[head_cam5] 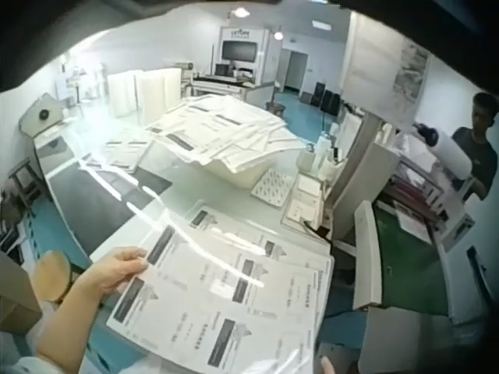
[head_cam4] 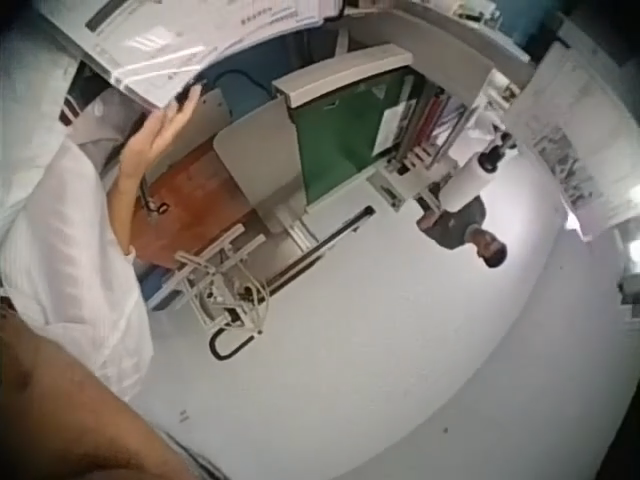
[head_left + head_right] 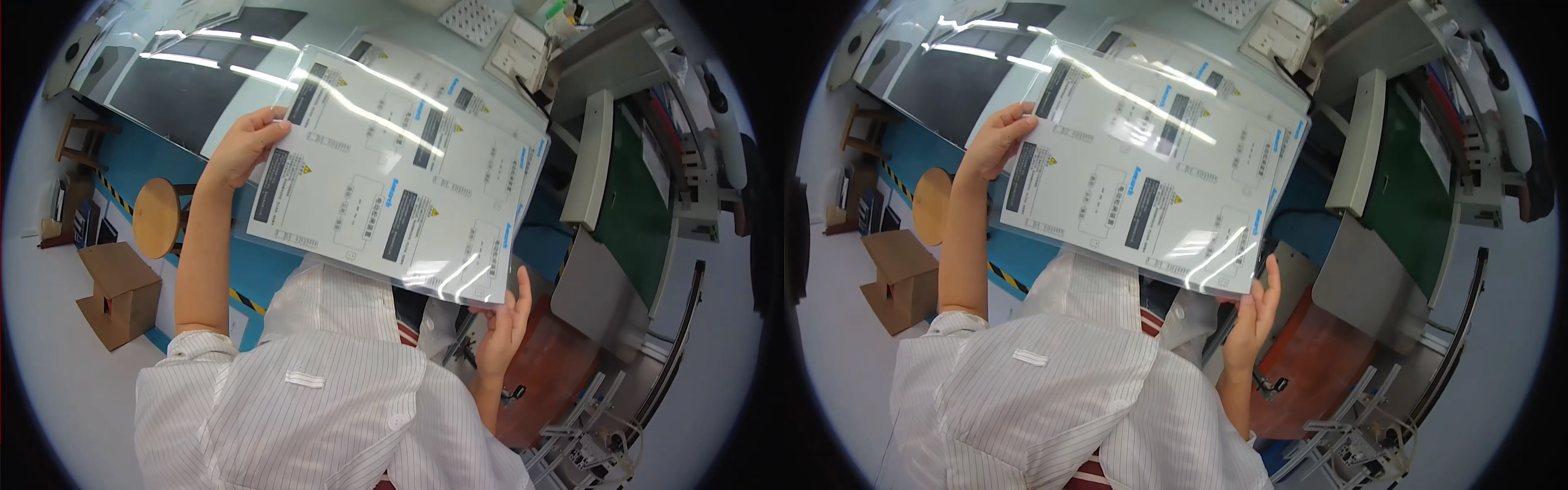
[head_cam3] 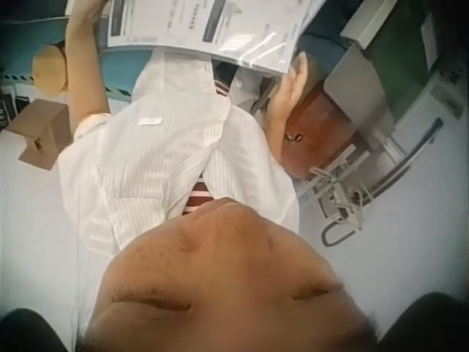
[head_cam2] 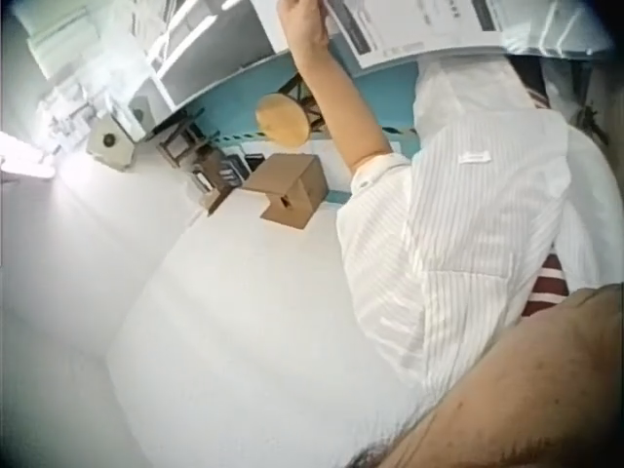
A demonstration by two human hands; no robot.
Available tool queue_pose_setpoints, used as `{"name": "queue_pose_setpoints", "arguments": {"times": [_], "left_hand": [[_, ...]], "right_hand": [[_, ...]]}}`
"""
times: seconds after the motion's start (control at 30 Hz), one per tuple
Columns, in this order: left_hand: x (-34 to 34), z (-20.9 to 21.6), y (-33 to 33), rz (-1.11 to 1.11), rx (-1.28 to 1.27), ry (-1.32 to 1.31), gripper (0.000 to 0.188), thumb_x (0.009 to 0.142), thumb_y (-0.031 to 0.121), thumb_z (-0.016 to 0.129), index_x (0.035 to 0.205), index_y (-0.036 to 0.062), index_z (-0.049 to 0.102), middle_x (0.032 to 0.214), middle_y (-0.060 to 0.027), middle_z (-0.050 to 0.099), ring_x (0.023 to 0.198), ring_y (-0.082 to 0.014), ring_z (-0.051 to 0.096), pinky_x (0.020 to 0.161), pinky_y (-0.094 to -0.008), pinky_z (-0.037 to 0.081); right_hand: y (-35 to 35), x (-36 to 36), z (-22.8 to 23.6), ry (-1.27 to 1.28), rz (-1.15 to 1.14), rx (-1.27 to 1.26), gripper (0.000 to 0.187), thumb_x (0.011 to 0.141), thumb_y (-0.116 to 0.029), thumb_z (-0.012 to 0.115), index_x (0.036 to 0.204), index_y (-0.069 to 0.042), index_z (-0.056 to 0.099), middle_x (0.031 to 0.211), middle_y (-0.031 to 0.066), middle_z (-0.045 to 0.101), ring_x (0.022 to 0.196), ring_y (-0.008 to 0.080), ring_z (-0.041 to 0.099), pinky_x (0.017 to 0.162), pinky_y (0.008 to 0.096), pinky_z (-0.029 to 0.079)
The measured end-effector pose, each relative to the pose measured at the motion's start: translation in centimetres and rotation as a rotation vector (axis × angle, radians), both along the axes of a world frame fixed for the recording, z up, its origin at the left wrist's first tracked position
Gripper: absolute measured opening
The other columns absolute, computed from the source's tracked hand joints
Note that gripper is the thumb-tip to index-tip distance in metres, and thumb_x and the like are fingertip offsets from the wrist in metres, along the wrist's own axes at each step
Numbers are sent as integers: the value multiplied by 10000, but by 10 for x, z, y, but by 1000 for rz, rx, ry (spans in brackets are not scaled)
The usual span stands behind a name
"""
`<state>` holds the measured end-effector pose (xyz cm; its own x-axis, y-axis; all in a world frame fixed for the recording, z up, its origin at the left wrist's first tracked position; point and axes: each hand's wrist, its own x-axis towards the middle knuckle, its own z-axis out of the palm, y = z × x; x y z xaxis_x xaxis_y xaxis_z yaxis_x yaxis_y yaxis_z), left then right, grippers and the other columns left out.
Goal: The worker is picking up printed manuals and inserting them into plastic sleeves on a manufacturing work surface.
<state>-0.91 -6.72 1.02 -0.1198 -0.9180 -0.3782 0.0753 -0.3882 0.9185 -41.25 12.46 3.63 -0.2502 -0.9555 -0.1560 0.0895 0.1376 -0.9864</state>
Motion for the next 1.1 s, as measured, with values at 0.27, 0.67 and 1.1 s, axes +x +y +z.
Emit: {"name": "queue_pose_setpoints", "arguments": {"times": [0.27,0.67,1.1], "left_hand": [[-10,22,-8,-14,-308,-308,355,902,159,629,1198,-36,612,904,-81,674,800,-131,633,714,-262,505],[-24,-25,-9,188,-672,-931,454,893,242,633,1264,-14,586,995,-159,574,870,-262,602,808,-352,494],[-37,-23,-9,244,-692,-1057,431,891,223,639,1240,-26,593,1085,-197,562,1003,-354,565,902,-421,467]], "right_hand": [[18,13,-20,-54,-134,-108,391,993,-55,436,1368,57,422,926,66,644,739,112,604,692,241,497],[26,29,-55,514,-195,-62,271,972,-19,473,1239,21,450,795,5,506,645,43,451,607,195,381],[18,38,-42,1139,-161,7,315,928,-115,513,1222,-4,488,844,125,556,723,296,585,690,401,468]]}}
